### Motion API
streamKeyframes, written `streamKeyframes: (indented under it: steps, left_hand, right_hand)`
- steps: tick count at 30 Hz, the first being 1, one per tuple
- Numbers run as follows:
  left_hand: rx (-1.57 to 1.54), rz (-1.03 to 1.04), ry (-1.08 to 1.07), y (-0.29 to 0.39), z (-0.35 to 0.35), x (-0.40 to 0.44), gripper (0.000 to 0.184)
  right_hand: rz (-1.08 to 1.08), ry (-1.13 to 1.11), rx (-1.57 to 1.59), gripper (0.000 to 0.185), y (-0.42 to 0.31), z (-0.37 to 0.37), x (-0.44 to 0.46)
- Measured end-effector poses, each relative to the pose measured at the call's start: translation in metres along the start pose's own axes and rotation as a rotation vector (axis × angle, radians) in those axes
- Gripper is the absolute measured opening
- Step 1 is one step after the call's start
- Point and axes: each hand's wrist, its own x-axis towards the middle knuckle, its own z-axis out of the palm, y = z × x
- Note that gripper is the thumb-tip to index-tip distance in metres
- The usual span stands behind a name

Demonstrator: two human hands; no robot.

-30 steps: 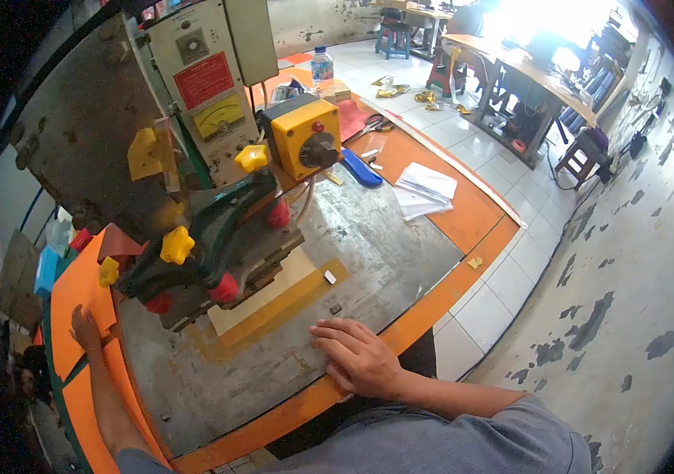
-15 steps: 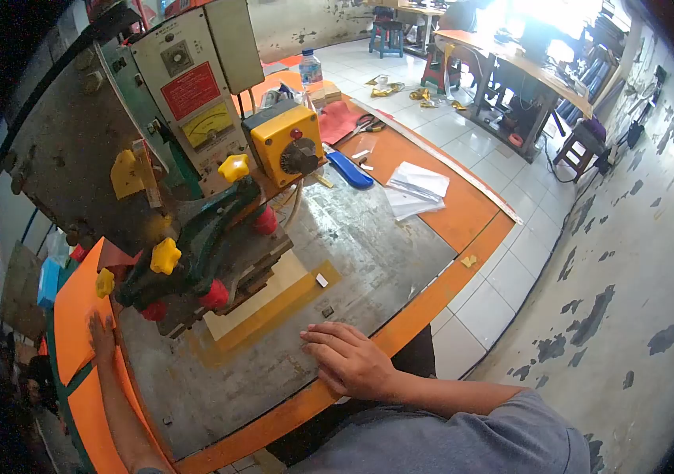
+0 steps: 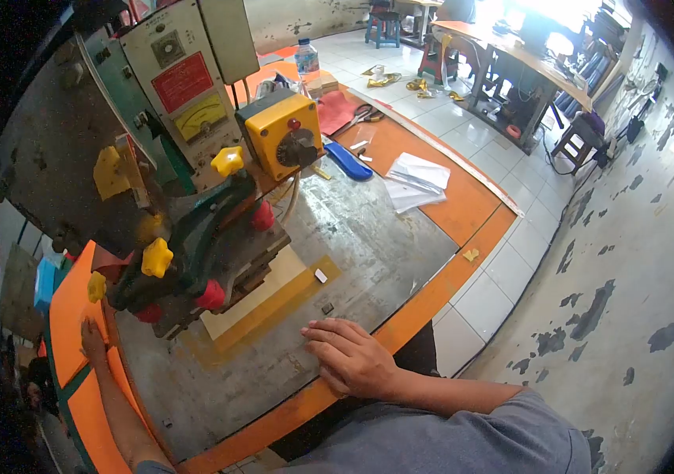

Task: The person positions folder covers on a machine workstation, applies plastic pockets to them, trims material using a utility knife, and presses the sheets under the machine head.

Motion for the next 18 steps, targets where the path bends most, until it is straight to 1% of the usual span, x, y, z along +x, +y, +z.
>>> streamKeyframes:
  steps: [1,2,3,5,6,7,9,11,12,13,14,15,17,18]
  left_hand:
    - [0.073,-0.138,-0.098,0.025,-0.022,-0.008,0.065]
    - [0.144,-0.274,-0.192,0.032,-0.031,-0.010,0.062]
    - [0.143,-0.274,-0.191,0.033,-0.029,-0.013,0.062]
    - [0.000,-0.183,0.051,0.036,-0.022,-0.019,0.058]
    - [-0.002,-0.178,0.049,0.031,-0.018,-0.015,0.058]
    - [-0.057,-0.234,-0.012,0.024,-0.017,-0.010,0.060]
    - [-0.109,-0.290,-0.072,0.033,-0.023,-0.013,0.062]
    - [0.206,-0.239,-0.108,0.046,-0.030,-0.018,0.072]
    - [0.212,-0.239,-0.106,0.037,-0.024,-0.018,0.072]
    - [0.255,-0.261,-0.025,0.022,-0.009,-0.016,0.076]
    - [0.299,-0.281,0.056,0.023,-0.005,-0.016,0.080]
    - [0.302,-0.277,0.058,0.022,-0.007,-0.016,0.080]
    - [0.079,-0.176,0.125,0.023,-0.009,-0.019,0.081]
    - [0.083,-0.175,0.123,0.035,-0.016,-0.029,0.081]
  right_hand:
    - [-0.002,-0.003,-0.003,0.045,0.000,0.000,0.000]
    - [-0.003,-0.005,-0.001,0.045,0.000,-0.001,0.001]
    - [-0.016,-0.015,-0.010,0.043,0.000,-0.001,0.002]
    - [-0.021,-0.019,-0.025,0.041,0.000,-0.003,0.002]
    - [-0.027,-0.012,-0.026,0.040,0.000,-0.003,0.002]
    - [-0.034,-0.006,-0.026,0.039,0.000,-0.003,0.002]
    - [-0.032,0.014,-0.018,0.041,0.001,0.000,-0.001]
    - [-0.034,0.038,-0.006,0.043,0.001,0.002,-0.002]
    - [-0.034,0.046,-0.011,0.043,0.001,0.003,-0.003]
    - [-0.037,0.055,-0.018,0.043,0.002,0.002,-0.003]
    - [-0.038,0.059,-0.016,0.043,0.002,0.001,-0.002]
    - [-0.047,0.057,-0.015,0.040,0.001,-0.001,-0.002]
    - [-0.053,0.054,-0.011,0.038,0.002,-0.002,-0.003]
    - [-0.056,0.065,-0.009,0.038,0.003,-0.001,-0.004]
